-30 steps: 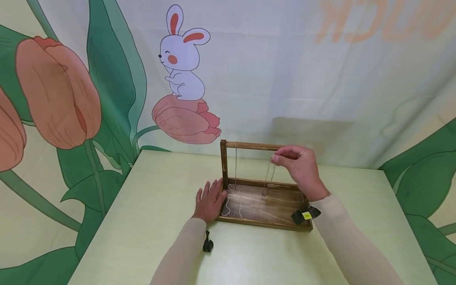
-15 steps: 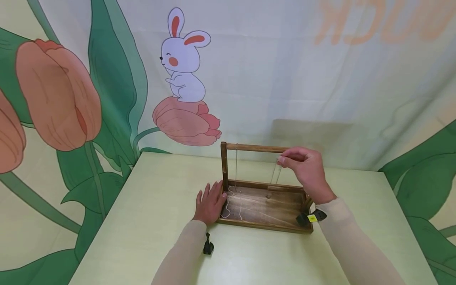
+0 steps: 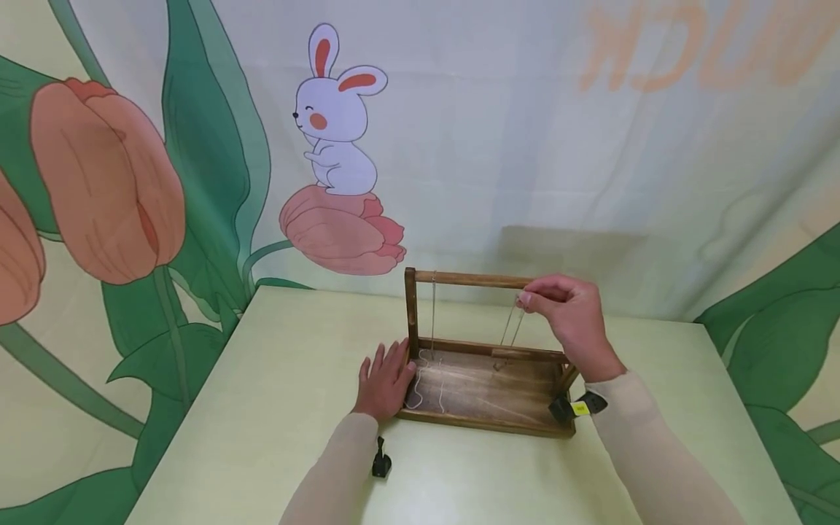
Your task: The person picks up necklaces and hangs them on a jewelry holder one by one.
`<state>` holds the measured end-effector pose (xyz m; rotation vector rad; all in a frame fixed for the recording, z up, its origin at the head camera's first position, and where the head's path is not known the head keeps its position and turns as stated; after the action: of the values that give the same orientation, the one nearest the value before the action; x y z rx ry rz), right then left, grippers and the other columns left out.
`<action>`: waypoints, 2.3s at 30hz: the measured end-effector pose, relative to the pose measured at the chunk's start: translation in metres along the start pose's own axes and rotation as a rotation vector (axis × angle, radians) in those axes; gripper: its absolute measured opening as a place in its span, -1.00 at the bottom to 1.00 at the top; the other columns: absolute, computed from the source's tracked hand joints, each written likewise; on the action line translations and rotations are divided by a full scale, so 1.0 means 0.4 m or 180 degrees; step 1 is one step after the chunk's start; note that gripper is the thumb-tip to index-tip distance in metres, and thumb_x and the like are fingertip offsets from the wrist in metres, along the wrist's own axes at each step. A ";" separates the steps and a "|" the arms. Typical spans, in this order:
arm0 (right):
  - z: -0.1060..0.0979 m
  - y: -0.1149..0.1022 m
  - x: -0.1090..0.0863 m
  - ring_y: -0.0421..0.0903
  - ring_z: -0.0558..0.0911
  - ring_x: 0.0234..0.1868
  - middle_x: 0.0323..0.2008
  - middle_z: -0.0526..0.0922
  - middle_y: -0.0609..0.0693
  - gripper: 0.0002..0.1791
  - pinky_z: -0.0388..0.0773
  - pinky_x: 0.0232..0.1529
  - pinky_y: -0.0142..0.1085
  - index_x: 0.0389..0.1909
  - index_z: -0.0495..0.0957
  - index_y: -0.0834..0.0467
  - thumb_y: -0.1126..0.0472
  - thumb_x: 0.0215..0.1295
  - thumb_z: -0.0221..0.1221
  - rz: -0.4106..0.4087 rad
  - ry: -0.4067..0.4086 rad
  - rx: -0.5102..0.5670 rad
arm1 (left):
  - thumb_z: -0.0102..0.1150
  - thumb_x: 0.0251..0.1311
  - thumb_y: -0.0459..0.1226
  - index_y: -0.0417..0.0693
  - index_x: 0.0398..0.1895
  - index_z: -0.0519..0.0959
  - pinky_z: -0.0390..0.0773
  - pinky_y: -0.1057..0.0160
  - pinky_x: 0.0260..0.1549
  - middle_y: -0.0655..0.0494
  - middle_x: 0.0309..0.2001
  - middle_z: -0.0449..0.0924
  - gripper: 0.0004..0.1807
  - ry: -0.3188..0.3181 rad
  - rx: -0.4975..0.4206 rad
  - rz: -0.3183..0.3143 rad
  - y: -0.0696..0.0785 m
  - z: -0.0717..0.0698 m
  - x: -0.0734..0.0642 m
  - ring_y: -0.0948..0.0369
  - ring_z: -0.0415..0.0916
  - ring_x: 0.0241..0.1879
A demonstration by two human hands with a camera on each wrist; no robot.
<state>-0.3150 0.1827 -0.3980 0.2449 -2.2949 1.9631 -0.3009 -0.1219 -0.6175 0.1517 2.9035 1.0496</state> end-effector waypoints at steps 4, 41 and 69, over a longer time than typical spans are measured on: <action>-0.007 -0.002 -0.001 -0.14 0.84 -0.25 -0.34 0.84 -0.14 -0.81 0.76 -0.08 -0.36 -0.16 0.72 0.32 0.26 0.33 0.40 0.0005 0.0030 -0.0032 | -0.27 0.64 0.09 0.20 0.70 0.06 -0.26 -0.29 0.61 -0.03 0.68 0.09 -0.35 -0.0014 0.0018 -0.0024 -0.007 0.003 0.001 -0.13 -0.16 0.71; -0.070 0.014 -0.015 -0.22 0.83 -0.30 -0.37 0.83 -0.19 -0.69 0.74 -0.10 -0.42 -0.11 0.68 0.42 0.25 0.30 0.43 0.0139 0.0283 0.0174 | -0.21 0.63 0.07 0.16 0.66 0.16 -0.20 -0.33 0.59 -0.06 0.65 0.17 -0.37 0.0137 -0.0029 0.0040 -0.003 -0.007 -0.005 -0.17 -0.08 0.68; -0.139 0.027 -0.023 -0.22 0.84 -0.33 -0.39 0.84 -0.12 -0.91 0.76 -0.16 -0.40 -0.22 0.74 0.25 0.35 0.28 0.41 0.0172 0.0473 0.0526 | -0.18 0.62 0.03 0.15 0.64 0.21 -0.18 -0.34 0.57 -0.09 0.62 0.23 -0.39 0.0298 -0.0114 0.0052 -0.017 -0.002 -0.015 -0.20 -0.02 0.66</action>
<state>-0.3093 0.2396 -0.4014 0.0491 -2.0727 2.1219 -0.2954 -0.1282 -0.6213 0.1285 2.9686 1.1408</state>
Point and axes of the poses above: each hand's wrist, its own x-axis towards the middle knuckle, its own z-axis out of the palm, y = z × x, the point moved 6 cm from there along x, towards the middle knuckle
